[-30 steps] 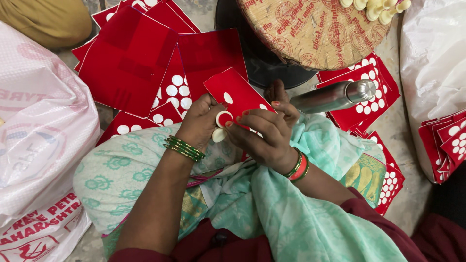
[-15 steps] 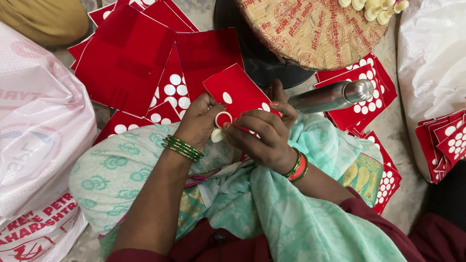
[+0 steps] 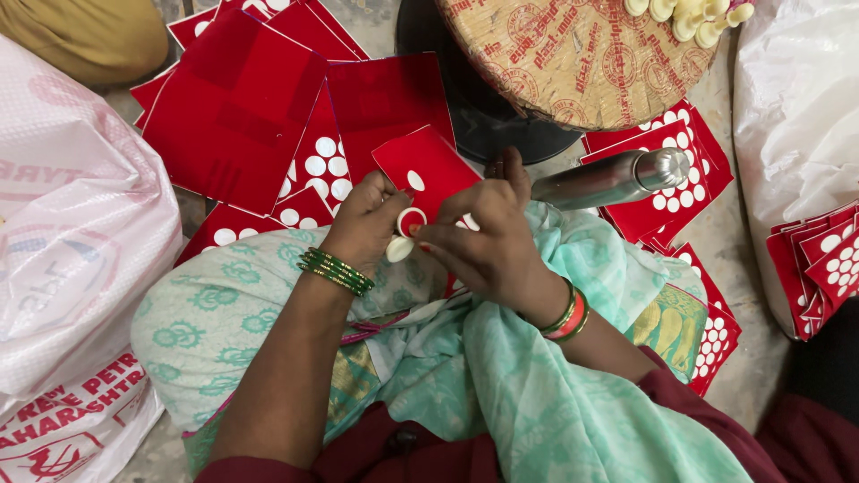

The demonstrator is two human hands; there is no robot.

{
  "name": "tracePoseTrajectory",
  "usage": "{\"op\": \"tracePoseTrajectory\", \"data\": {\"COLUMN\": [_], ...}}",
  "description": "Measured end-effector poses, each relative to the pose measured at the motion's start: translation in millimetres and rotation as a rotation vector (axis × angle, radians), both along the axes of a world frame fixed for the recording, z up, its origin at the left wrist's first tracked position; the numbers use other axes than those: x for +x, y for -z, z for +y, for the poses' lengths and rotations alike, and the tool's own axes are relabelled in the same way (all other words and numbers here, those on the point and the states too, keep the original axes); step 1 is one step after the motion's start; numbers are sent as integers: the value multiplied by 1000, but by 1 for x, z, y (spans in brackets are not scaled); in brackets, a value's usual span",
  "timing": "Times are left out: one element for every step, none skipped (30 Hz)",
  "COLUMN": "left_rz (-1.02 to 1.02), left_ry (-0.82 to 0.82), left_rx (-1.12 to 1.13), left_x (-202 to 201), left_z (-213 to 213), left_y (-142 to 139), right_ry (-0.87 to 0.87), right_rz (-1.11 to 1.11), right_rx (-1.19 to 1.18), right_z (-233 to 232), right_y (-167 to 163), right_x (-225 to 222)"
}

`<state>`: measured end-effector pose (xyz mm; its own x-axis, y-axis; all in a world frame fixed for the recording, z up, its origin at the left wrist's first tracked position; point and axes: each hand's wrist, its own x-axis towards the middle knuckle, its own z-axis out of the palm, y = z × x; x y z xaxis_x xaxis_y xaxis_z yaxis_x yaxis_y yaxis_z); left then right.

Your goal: The person sits on the floor and stamps white circular dots onto red cards using a round stamp with a red pad, working on cards held on their lap. They pick up cards from a stack, stamp rows of dots, set finished cards aside, and handle piles of finished dot pieces and plastic bags of material.

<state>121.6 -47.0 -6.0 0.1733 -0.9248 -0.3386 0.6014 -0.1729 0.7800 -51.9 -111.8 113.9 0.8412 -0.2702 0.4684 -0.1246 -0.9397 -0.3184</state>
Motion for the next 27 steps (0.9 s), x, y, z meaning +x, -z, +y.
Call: {"op": "tracePoseTrajectory", "data": {"left_rz": [9, 19, 30, 26, 23, 18, 18, 20, 21, 36, 52, 67, 74, 81, 88, 46, 3, -42, -80, -118, -154, -163, -172, -185, -175, -171, -168], "left_ry": [3, 8, 14, 23, 31, 38, 51, 64, 75, 95, 116, 136, 148, 161, 176, 181, 184, 188, 210, 234, 262, 302, 341, 380, 386, 389, 388], "left_rx": [-15, -30, -45, -69, -91, -114, -172, -228, -285, -239, -192, -147, -134, -122, -111, -109, -107, -104, -156, -209, -262, -271, -281, -300, -302, -306, -307], "left_x": [-1, -1, -3, -5, -7, -8, -8, -9, -9, -8, -7, -7, -6, -7, -7, -8, -8, -8, -7, -5, -3, -1, 1, 3, 3, 5, 5], "left_z": [0, 1, 2, 2, 3, 4, 5, 7, 8, 8, 9, 9, 9, 9, 9, 9, 9, 9, 10, 12, 13, 16, 20, 19, 20, 20, 19], "left_y": [1, 1, 1, 1, 1, 0, -1, -3, -5, -9, -12, -17, -21, -25, -29, -32, -35, -37, -38, -38, -39, -39, -39, -40, -40, -42, -43], "right_ry": [36, 73, 111, 116, 119, 117, 74, 29, -18, 22, 63, 103, 115, 128, 141, 162, 181, 199, 240, 280, 316, 349, 251, 153, 57, 78, 95], "right_rz": [-9, -18, -26, -23, -17, -13, -38, -61, -84, -65, -46, -26, -26, -26, -28, -32, -36, -42, -137, -229, -230, -224, -206, -190, -168, -95, -21], "right_rx": [88, 175, 262, 538, 815, 1092, 1195, 1299, 1402, 1429, 1455, 1480, 1479, 1476, 1473, 1390, 1307, 1225, 1093, 958, 710, 463, 420, 369, 324, 292, 262], "right_z": [0, 0, 1, 3, 6, 9, 10, 12, 12, 12, 12, 12, 12, 11, 10, 9, 6, 2, -4, -14, -26, -37, -46, -57, -63, -66, -68], "right_y": [-1, -1, -1, 1, 5, 10, 14, 18, 21, 23, 25, 26, 28, 28, 28, 26, 24, 20, 15, 10, 2, -5, -10, -15, -18, -18, -15], "right_x": [0, 0, -1, 0, 3, 7, 10, 13, 14, 14, 13, 13, 12, 12, 11, 10, 10, 10, 9, 9, 8, 6, 6, 7, 7, 9, 10]}}
